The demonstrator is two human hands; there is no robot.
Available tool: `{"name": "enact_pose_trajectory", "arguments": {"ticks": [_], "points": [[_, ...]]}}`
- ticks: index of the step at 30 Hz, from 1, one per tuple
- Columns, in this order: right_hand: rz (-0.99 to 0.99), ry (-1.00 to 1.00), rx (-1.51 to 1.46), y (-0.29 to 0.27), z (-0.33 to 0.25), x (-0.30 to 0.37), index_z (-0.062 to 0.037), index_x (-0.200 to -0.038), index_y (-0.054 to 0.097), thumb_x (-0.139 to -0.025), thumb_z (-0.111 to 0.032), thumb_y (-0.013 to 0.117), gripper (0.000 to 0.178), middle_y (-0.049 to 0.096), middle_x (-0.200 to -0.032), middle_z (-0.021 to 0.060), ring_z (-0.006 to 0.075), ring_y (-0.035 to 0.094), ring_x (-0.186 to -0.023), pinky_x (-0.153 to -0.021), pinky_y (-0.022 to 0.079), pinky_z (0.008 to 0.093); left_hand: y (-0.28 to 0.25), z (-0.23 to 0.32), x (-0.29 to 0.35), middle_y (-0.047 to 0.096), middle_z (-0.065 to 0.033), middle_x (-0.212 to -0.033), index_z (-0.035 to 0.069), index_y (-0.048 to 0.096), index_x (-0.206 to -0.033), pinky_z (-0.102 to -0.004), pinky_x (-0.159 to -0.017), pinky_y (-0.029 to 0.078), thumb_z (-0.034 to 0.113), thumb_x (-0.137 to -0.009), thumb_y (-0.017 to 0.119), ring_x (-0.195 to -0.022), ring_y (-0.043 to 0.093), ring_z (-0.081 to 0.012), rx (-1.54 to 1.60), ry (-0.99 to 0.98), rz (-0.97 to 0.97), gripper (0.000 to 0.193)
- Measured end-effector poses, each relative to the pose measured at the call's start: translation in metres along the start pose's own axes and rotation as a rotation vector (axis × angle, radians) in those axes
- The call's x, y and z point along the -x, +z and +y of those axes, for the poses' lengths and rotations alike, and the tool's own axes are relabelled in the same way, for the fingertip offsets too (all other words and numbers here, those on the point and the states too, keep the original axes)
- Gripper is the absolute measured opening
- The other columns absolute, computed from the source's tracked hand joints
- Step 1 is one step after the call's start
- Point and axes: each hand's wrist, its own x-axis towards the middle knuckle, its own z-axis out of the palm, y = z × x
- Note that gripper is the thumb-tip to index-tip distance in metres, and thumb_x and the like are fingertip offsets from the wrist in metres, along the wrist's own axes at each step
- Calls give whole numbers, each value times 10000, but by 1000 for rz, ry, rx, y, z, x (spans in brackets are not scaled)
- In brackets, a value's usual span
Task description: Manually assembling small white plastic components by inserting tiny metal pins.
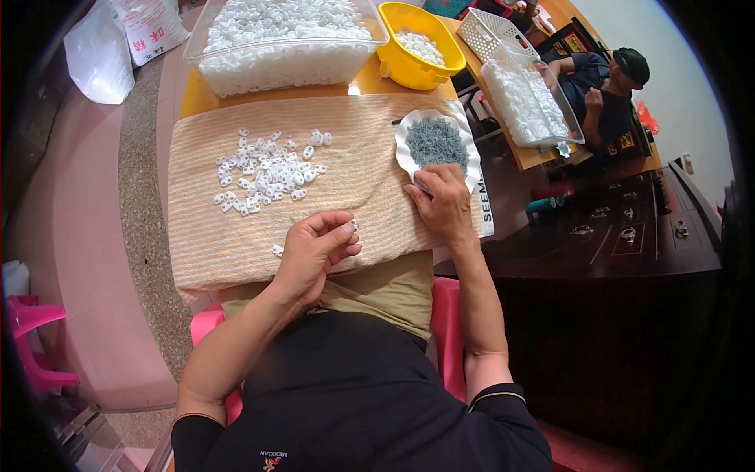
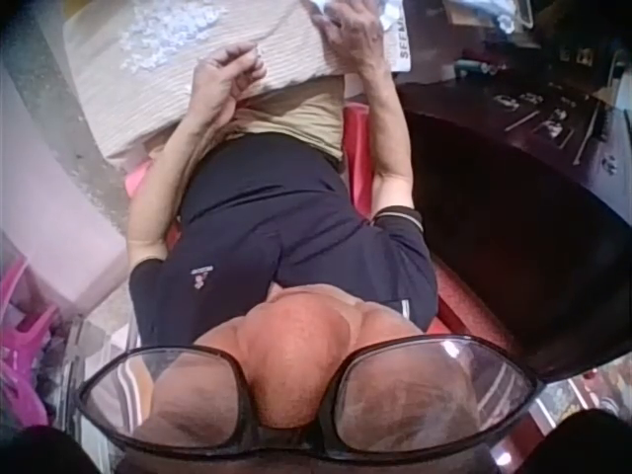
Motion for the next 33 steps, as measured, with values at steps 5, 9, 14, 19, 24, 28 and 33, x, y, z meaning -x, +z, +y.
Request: {"name": "enact_pose_trajectory", "arguments": {"ticks": [5,9,14,19,24,28,33], "points": [[39,-41,-31,-1,-4,2,-42,-869,668,-720,-71,748,172,644,-901,102,295,588,-881,-743,493,377,1,1,2,628,-58,-867,-1,605,-1028,-265,-720,567,58,-885,642,-769,630,-130,-6,1,8,159],[45,-40,-42,2,-4,4,-43,-858,664,-726,-43,732,148,643,-896,101,295,589,-868,-741,495,377,1,0,1,628,-56,-863,2,606,-1022,-267,-720,567,60,-885,641,-771,630,-130,-4,3,7,153],[93,-61,-78,5,-3,5,-36,-855,662,-741,-10,708,126,646,-857,105,289,600,-814,-698,501,367,0,-1,0,629,-56,-857,4,603,-1023,-271,-720,567,60,-887,638,-771,631,-130,-1,7,7,151],[112,-25,-127,3,-6,4,-25,-848,653,-767,-15,675,85,646,-841,117,298,598,-808,-699,494,377,-1,0,1,628,-58,-859,4,601,-1023,-273,-722,568,59,-889,635,-776,633,-134,1,10,2,149],[148,31,-197,4,-2,6,-20,-874,656,-769,3,677,110,657,-850,126,298,613,-790,-699,499,376,-1,-1,1,630,-60,-868,7,602,-1027,-276,-729,571,44,-889,628,-781,635,-138,6,15,15,145],[183,105,-294,2,3,8,-15,-909,661,-785,16,670,128,665,-871,139,296,632,-808,-713,505,351,-3,-4,0,635,-64,-874,4,611,-1038,-276,-740,572,27,-893,615,-789,639,-140,2,31,11,147],[180,228,-421,1,9,12,-7,-922,658,-811,7,671,113,673,-877,123,234,648,-794,-706,501,294,-3,-4,-1,642,-67,-871,0,619,-1050,-273,-742,571,28,-895,612,-794,642,-141,-49,9,-5,158]]}}
